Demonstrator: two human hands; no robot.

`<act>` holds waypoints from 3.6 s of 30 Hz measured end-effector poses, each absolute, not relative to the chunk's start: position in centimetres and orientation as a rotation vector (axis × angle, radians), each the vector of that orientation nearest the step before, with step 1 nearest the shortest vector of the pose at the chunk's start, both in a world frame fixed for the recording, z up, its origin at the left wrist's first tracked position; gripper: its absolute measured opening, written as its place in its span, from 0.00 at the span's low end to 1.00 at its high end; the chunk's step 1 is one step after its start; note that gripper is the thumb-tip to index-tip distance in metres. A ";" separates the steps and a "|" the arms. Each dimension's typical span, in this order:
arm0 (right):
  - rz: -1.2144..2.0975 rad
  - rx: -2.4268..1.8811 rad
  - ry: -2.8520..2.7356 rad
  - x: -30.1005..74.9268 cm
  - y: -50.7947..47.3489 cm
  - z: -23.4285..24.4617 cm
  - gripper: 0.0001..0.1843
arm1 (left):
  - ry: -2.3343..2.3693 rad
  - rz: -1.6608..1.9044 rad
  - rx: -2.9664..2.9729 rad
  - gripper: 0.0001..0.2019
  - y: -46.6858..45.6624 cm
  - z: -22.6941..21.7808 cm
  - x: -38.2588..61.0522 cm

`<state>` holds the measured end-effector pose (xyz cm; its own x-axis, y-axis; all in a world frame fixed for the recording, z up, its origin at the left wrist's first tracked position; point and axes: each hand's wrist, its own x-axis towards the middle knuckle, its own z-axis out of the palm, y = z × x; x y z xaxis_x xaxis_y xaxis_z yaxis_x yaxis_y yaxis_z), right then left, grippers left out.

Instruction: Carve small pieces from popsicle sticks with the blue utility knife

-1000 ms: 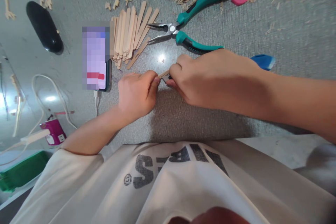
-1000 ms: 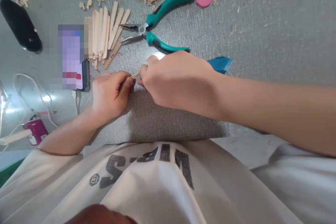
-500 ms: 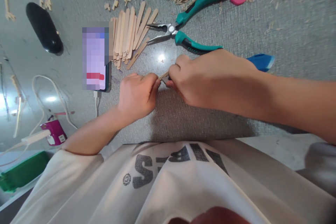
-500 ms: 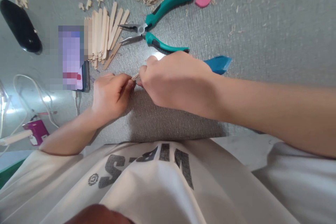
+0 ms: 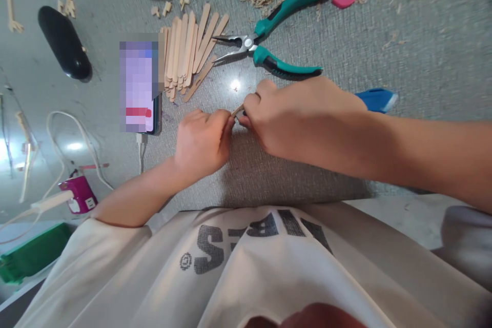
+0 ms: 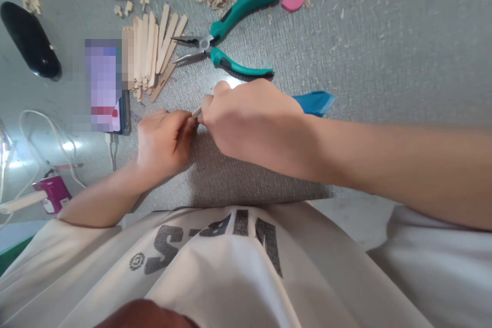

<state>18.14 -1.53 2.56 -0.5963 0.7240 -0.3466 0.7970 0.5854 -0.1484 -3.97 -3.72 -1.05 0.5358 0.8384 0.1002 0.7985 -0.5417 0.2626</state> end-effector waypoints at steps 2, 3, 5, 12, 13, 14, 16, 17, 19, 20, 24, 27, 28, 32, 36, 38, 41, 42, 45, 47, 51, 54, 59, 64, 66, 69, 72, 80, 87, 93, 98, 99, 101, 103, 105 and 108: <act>-0.420 1.274 2.578 18.2 -1.7 2.5 0.19 | 1.380 0.354 2.603 0.22 -3.8 -1.1 -4.0; -0.422 1.291 2.584 18.2 -1.8 2.5 0.19 | 1.366 0.375 2.616 0.22 -3.9 -1.2 -4.0; -0.432 1.327 2.593 18.2 -2.0 2.4 0.20 | 1.342 0.410 2.640 0.21 -3.9 -1.2 -4.0; -0.500 1.308 2.654 18.5 -1.2 1.9 0.11 | 1.407 0.372 2.586 0.25 -3.8 -0.8 -3.9; -0.503 1.308 2.666 18.6 -1.0 1.9 0.11 | 1.430 0.334 2.557 0.25 -3.7 -0.7 -3.9; -0.495 1.306 2.673 18.6 -0.8 2.0 0.12 | 1.449 0.296 2.526 0.25 -3.7 -0.6 -4.0; -0.476 1.288 2.662 18.8 -0.3 2.1 0.15 | 1.475 0.246 2.479 0.26 -3.5 -0.5 -4.0; -0.476 1.271 2.645 18.9 -0.1 2.2 0.16 | 1.481 0.238 2.467 0.26 -3.4 -0.4 -4.0; -0.532 1.238 2.615 19.2 0.3 2.1 0.17 | 1.486 0.231 2.451 0.25 -3.2 -0.5 -4.1; -0.602 1.238 2.620 19.4 0.5 2.0 0.17 | 1.496 0.234 2.440 0.25 -3.1 -0.5 -4.1; -0.958 1.294 2.727 20.0 1.0 1.4 0.20 | 1.571 0.282 2.352 0.27 -2.7 -0.9 -4.2; -0.850 1.253 2.694 19.9 1.1 1.6 0.17 | 1.567 0.348 2.269 0.26 -2.6 -0.9 -4.2; -0.779 1.232 2.656 19.8 1.2 1.8 0.16 | 1.555 0.371 2.239 0.25 -2.6 -0.8 -4.3; -0.644 1.188 2.575 19.3 1.3 2.5 0.17 | 1.517 0.445 2.140 0.22 -2.8 -0.6 -4.2; -0.602 1.158 2.551 19.0 1.3 3.1 0.19 | 1.487 0.525 2.156 0.19 -2.9 -0.5 -4.0; -0.604 1.180 2.547 18.8 1.3 3.2 0.20 | 1.469 0.582 2.173 0.19 -3.0 -0.6 -4.0; -0.586 1.179 2.529 18.7 1.2 3.2 0.21 | 1.402 0.639 2.130 0.17 -3.0 -0.6 -4.0; -0.584 1.172 2.540 18.8 1.2 3.2 0.21 | 1.367 0.661 2.103 0.17 -3.0 -0.6 -4.0; -0.633 1.188 2.713 19.3 1.1 3.0 0.23 | 1.237 0.776 1.988 0.20 -3.1 -0.7 -4.0; -0.813 1.261 2.814 19.6 1.0 3.1 0.24 | 1.186 0.847 1.881 0.23 -3.3 -0.7 -3.9; -1.758 1.471 2.453 19.2 0.8 3.7 0.24 | 1.179 0.892 1.736 0.26 -3.4 -0.9 -3.7; -2.298 1.480 2.030 18.4 0.7 3.5 0.23 | 1.188 0.886 1.723 0.26 -3.4 -1.0 -3.7; -2.563 1.325 2.025 18.2 0.4 1.5 0.19 | 1.299 0.760 1.761 0.30 -3.6 -0.6 -3.7; -2.431 1.219 2.300 18.5 0.2 0.5 0.18 | 1.246 0.745 1.796 0.30 -3.6 -0.3 -3.6; -2.409 1.230 2.337 18.5 0.3 0.5 0.18 | 1.217 0.756 1.795 0.27 -3.6 -0.2 -3.6; -2.341 1.210 2.387 18.5 0.4 0.8 0.20 | 1.135 0.817 1.791 0.23 -3.6 -0.3 -3.6; -2.266 1.184 2.429 18.5 0.6 1.0 0.22 | 1.075 0.840 1.806 0.21 -3.5 -0.3 -3.6; -2.206 1.203 2.461 18.8 0.5 0.8 0.24 | 1.062 0.850 1.850 0.19 -3.4 -0.3 -3.6; -2.289 1.219 2.353 18.6 0.7 1.2 0.23 | 1.230 0.685 1.882 0.25 -3.7 -0.1 -3.7; -2.444 1.239 2.151 18.4 0.7 1.7 0.23 | 1.267 0.663 1.963 0.22 -4.0 0.1 -3.5; -2.541 1.284 2.017 18.3 0.4 1.8 0.23 | 1.248 0.693 1.962 0.21 -4.2 0.2 -3.4; -2.546 1.280 2.024 18.3 0.4 1.7 0.23 | 1.250 0.686 1.952 0.22 -4.2 0.2 -3.4; -2.557 1.271 2.029 18.3 0.3 1.6 0.24 | 1.253 0.668 1.937 0.23 -4.2 0.1 -3.4; -2.557 1.288 2.024 18.3 0.3 1.5 0.24 | 1.255 0.667 1.939 0.23 -4.1 0.0 -3.4; -2.538 1.312 2.021 18.3 0.3 1.5 0.25 | 1.230 0.704 1.956 0.22 -4.1 -0.1 -3.4; -2.517 1.325 2.031 18.2 0.3 1.6 0.25 | 1.206 0.754 1.979 0.19 -4.0 -0.1 -3.3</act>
<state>18.21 0.35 1.59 -0.6598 0.6762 -0.3278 0.1773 -0.2839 -0.9423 -3.32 -4.00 -0.10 0.3996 0.9085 0.1227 0.5079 -0.3308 0.7954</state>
